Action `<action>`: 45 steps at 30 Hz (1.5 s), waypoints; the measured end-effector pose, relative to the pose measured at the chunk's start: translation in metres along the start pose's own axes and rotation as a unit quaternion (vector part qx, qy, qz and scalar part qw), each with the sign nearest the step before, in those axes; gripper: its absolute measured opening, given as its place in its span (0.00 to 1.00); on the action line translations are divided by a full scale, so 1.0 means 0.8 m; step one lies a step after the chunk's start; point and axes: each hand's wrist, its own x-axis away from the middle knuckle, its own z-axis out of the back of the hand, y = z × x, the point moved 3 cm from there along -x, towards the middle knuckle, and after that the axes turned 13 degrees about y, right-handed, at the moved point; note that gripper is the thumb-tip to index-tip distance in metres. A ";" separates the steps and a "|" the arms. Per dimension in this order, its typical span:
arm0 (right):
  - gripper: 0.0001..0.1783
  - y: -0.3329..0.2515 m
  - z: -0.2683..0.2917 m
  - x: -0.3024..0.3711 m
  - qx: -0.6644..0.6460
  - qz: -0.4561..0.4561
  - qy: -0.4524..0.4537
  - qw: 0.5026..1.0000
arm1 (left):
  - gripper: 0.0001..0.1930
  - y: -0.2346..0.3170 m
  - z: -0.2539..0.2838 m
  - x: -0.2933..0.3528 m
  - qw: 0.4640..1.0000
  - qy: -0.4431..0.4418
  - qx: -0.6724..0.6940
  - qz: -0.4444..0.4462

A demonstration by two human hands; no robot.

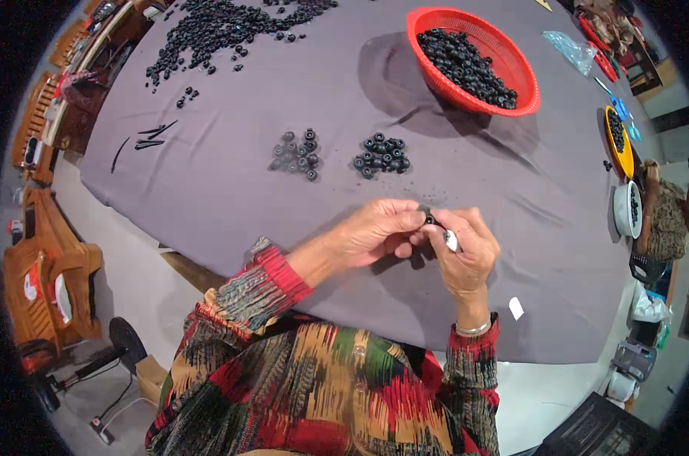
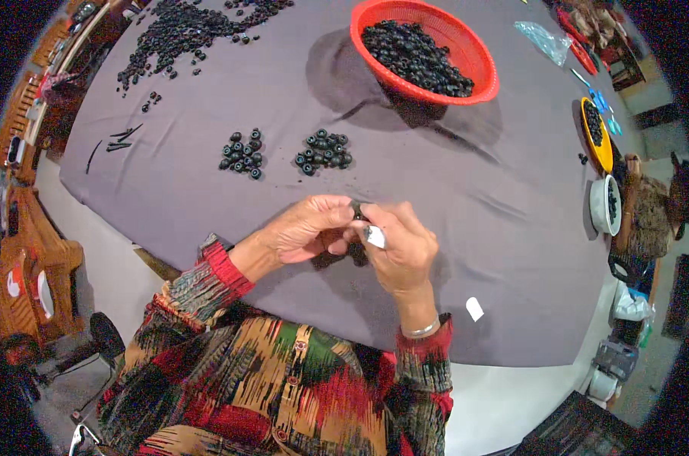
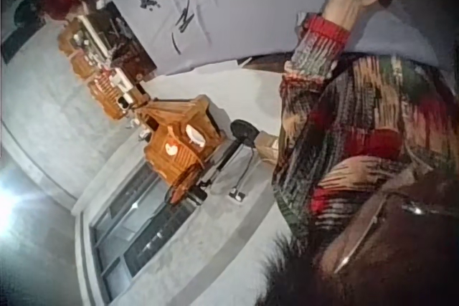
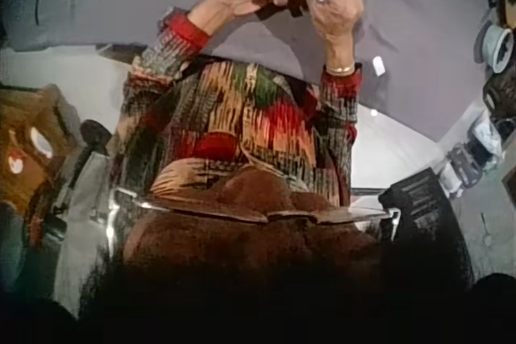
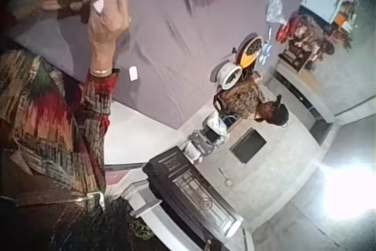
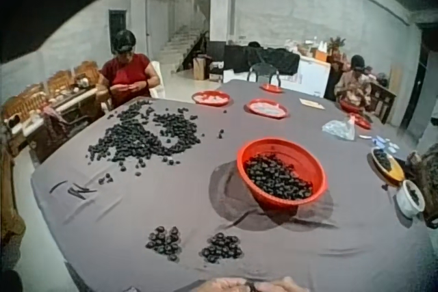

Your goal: The person processes small black components by hand, holding each piece and working on it with a handheld tool before placing it onto the table.

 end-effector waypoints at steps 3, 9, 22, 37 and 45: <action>0.15 0.002 0.000 0.000 0.021 0.022 0.003 1.000 | 0.11 -0.004 -0.004 0.002 0.999 -0.008 0.028 0.023; 0.16 0.007 -0.011 0.013 0.087 0.097 0.066 0.989 | 0.09 -0.018 -0.001 -0.006 0.996 0.013 0.086 -0.014; 0.16 -0.001 -0.018 0.009 0.118 0.077 -0.014 0.990 | 0.08 -0.006 0.011 0.006 0.990 0.090 -0.027 -0.107; 0.09 0.012 -0.028 0.016 0.112 0.068 -0.059 0.990 | 0.08 0.147 0.051 0.081 0.422 0.369 -0.760 -0.329; 0.08 0.017 -0.029 0.017 0.126 0.059 -0.064 0.988 | 0.14 0.118 0.030 0.037 0.442 0.191 -0.721 -0.499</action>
